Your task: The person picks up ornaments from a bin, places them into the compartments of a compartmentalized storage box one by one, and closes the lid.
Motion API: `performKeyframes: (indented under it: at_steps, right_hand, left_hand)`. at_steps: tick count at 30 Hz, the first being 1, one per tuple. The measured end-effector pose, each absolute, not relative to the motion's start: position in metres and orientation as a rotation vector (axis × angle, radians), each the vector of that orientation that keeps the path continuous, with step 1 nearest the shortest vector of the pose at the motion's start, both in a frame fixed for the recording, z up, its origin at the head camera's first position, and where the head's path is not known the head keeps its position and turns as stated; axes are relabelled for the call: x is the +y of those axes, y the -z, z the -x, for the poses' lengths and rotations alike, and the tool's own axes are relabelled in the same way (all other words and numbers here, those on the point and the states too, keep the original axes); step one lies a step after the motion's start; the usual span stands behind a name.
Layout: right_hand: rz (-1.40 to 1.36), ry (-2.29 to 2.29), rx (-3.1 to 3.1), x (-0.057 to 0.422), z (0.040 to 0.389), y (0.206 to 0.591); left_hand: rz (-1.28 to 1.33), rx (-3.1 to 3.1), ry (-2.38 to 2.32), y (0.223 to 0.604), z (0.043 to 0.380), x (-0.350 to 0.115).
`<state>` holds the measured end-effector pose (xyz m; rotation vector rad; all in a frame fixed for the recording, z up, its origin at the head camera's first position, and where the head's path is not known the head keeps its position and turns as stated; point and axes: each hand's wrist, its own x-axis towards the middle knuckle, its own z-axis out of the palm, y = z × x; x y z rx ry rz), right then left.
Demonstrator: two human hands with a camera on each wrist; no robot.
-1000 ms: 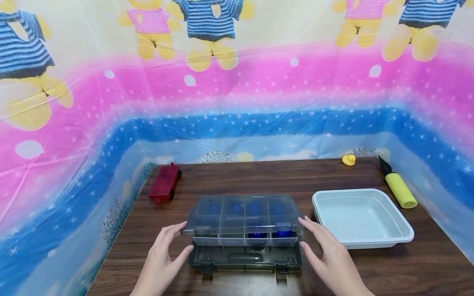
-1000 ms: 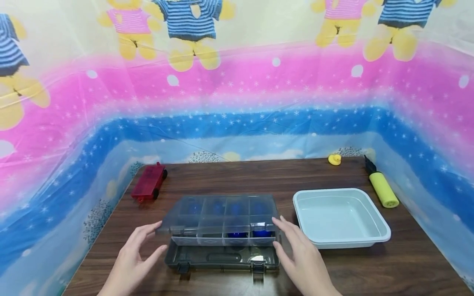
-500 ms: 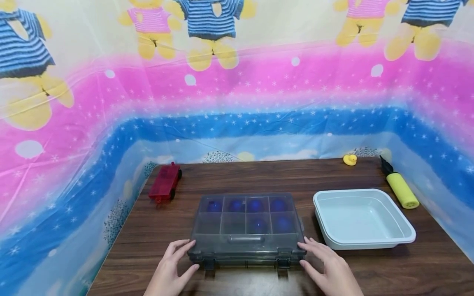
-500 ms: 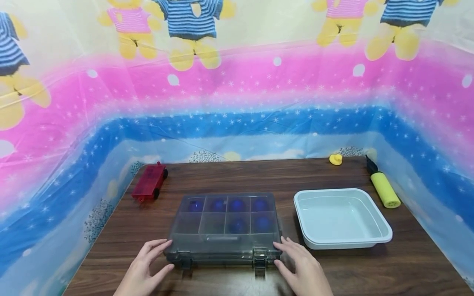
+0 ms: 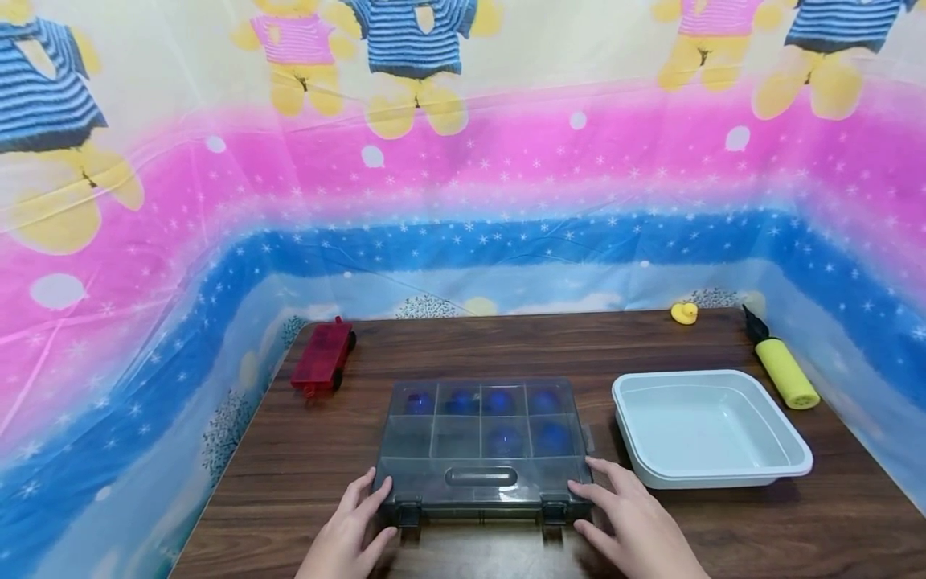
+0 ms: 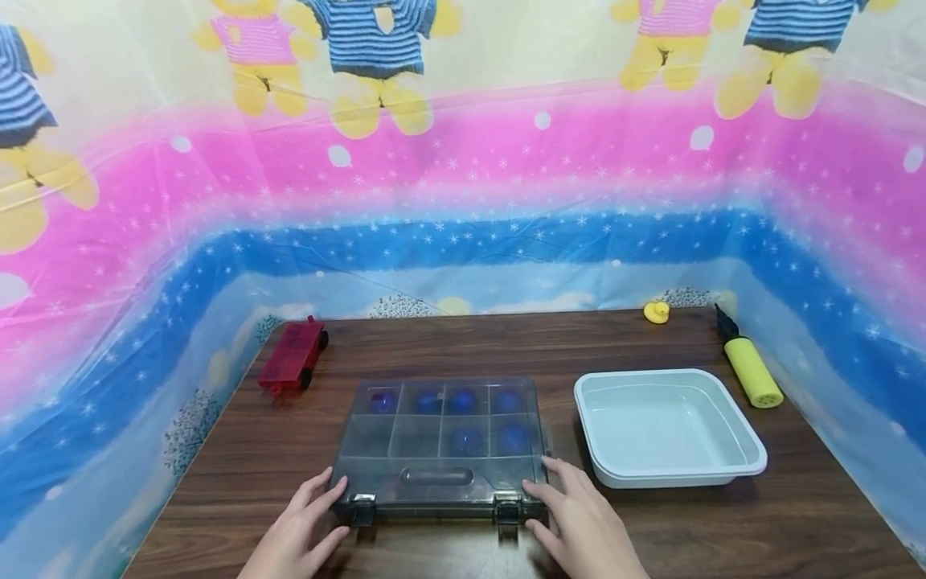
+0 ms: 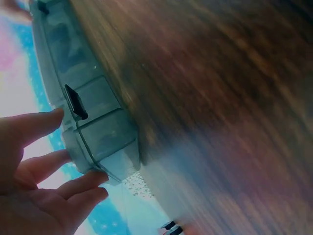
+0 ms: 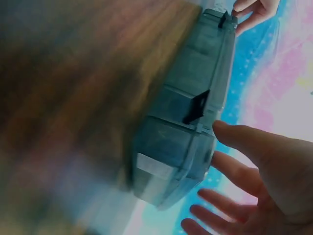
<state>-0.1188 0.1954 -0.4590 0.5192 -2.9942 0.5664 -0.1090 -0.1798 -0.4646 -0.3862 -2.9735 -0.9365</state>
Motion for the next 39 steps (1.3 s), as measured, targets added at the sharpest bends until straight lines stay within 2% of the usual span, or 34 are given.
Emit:
performKeyframes:
  at_steps: [5,10,19,29,39]
  right_hand:
    - [-0.813,-0.339,-2.787,0.193,0.122,0.461]
    - [-0.932,-0.089,-2.607,0.18,0.125,0.465]
    - [-0.919,0.149,-2.386,0.165,0.131,0.467]
    - [-0.952,0.178,-2.356,0.165,0.134,0.465]
    - [-0.984,0.171,-2.415,0.169,0.132,0.453]
  left_hand:
    - [0.414,-2.976,0.86,0.465,0.108,-0.178]
    - [0.433,-2.958,0.707,0.463,0.107,-0.175]
    - [0.326,-3.055,0.536,0.451,0.113,-0.162]
    - [0.437,-2.875,0.172,0.463,0.111,-0.157]
    - [0.229,-2.97,0.397,0.461,0.11,-0.15]
